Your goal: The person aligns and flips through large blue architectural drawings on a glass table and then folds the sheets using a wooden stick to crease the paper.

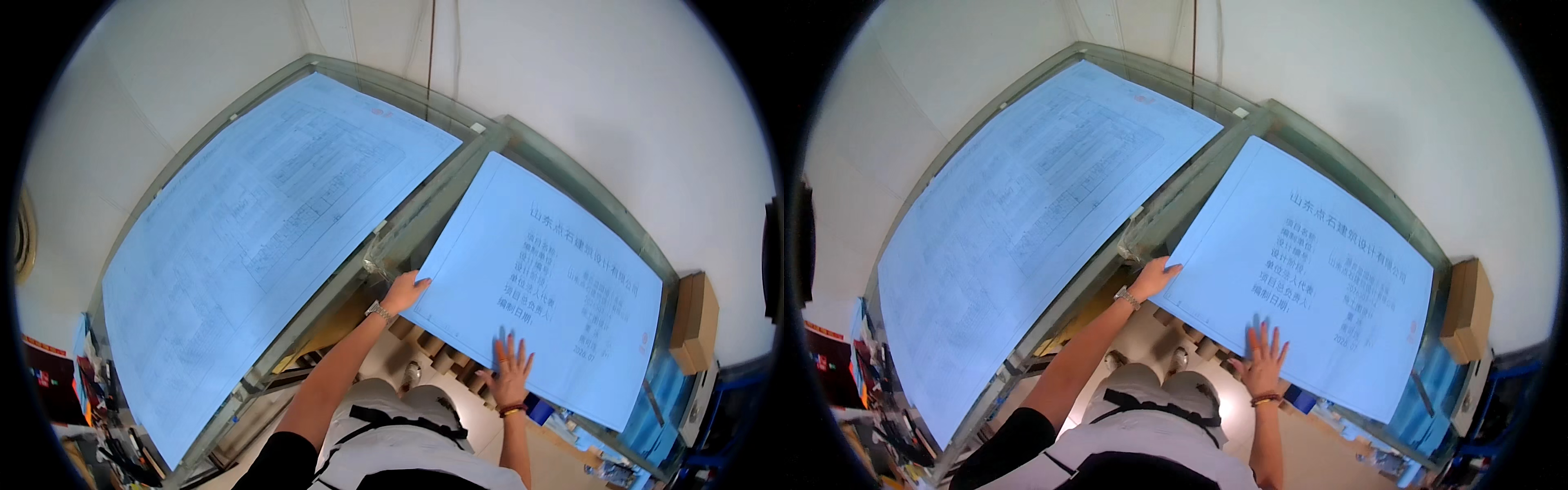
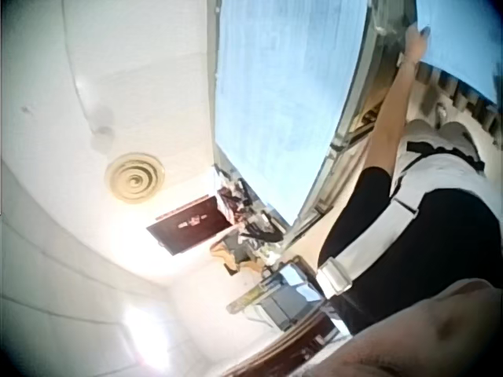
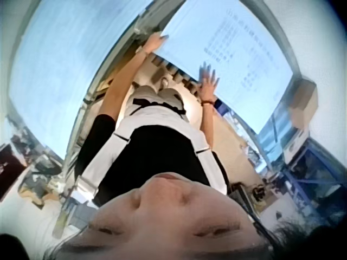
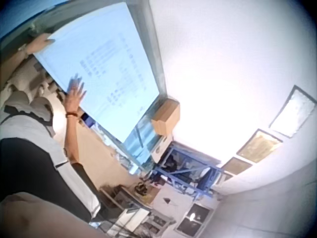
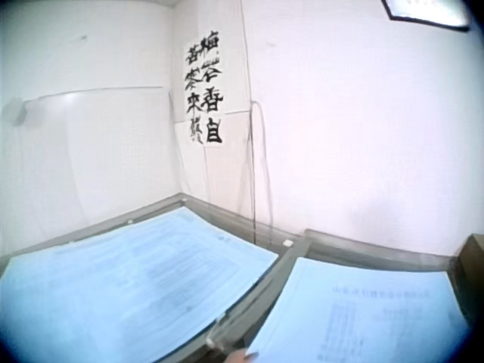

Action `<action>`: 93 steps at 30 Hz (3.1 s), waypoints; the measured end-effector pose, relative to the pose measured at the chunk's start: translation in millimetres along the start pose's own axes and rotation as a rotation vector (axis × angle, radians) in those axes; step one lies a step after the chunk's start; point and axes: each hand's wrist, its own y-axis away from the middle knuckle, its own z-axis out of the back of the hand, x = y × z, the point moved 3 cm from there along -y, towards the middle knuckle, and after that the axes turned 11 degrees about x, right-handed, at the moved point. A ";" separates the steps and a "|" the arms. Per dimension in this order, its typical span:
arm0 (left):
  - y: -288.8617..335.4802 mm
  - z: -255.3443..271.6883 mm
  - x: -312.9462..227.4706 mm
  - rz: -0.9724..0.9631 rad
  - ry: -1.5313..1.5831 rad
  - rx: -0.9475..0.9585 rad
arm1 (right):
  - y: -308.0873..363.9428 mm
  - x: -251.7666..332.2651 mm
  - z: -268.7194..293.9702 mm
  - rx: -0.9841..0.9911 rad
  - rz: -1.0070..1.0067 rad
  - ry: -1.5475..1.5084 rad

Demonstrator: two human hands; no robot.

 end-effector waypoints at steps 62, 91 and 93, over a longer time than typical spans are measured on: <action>1047.5 124.9 421.2 1.594 0.044 -1.410 | 136.7 805.0 -158.5 0.177 1.631 -0.074; 1158.7 77.8 526.2 0.610 0.746 -1.354 | 299.7 922.6 -255.9 0.636 1.820 0.162; 1152.1 89.5 507.9 0.516 0.915 -1.338 | 312.0 930.0 -259.9 0.646 1.871 0.098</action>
